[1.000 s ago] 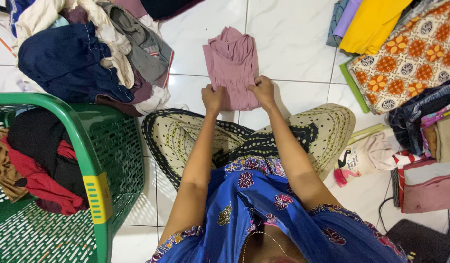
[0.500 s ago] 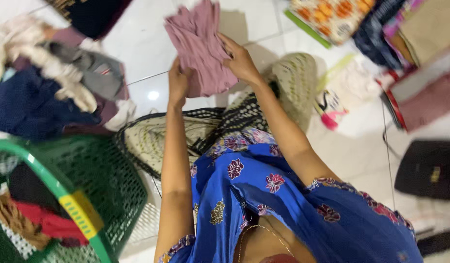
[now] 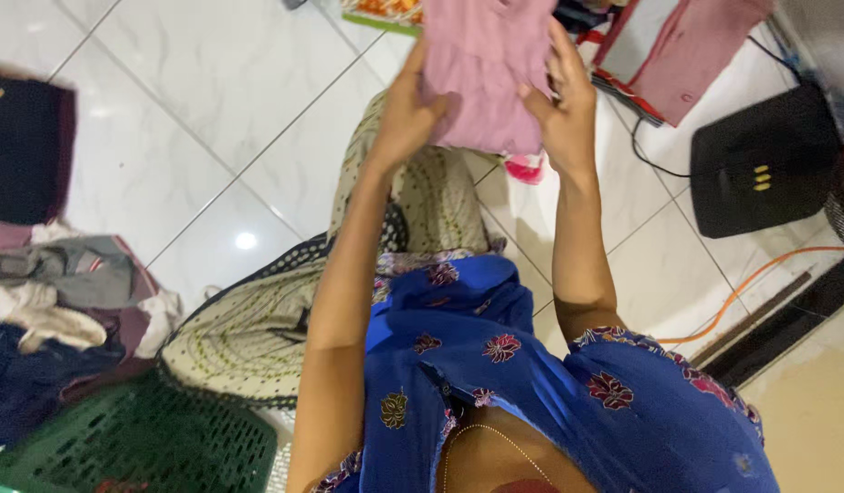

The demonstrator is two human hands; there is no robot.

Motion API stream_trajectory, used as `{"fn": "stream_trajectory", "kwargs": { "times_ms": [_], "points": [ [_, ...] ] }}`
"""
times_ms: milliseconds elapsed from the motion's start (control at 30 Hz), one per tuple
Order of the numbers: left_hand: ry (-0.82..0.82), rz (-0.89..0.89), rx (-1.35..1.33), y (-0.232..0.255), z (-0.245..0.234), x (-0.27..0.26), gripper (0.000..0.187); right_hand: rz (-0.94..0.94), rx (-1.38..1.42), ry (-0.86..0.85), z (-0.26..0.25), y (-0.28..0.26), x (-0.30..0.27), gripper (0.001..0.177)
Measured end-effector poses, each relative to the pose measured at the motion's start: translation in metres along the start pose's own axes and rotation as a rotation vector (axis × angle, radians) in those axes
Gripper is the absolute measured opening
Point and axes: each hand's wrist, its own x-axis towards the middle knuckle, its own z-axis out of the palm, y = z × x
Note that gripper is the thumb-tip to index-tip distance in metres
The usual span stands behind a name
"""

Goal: The person sits on the floor and folds several garments one by one, including a striped shirt, a pink top, and a red t-shirt. Each item is smoothed, folded into a compact rectangle, and placed on a growing stack.

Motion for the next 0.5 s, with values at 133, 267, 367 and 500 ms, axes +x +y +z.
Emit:
{"fn": "stream_trajectory", "kwargs": {
  "times_ms": [133,267,367,500],
  "points": [
    [-0.009,0.444,0.077,-0.023,0.073,0.038,0.089,0.003,-0.022,0.139,-0.048,0.034,-0.022,0.078],
    [-0.154,-0.068,-0.141,-0.06,0.119,0.04,0.084,0.03,0.008,0.251,-0.069,0.087,-0.044,0.08],
    [-0.126,-0.144,-0.136,-0.092,0.138,0.046,0.08,0.051,0.077,0.298,-0.07,0.135,-0.058,0.082],
    [-0.113,-0.144,-0.075,-0.135,0.144,0.047,0.082,0.216,0.084,0.321,-0.057,0.197,-0.069,0.083]
  ]
}}
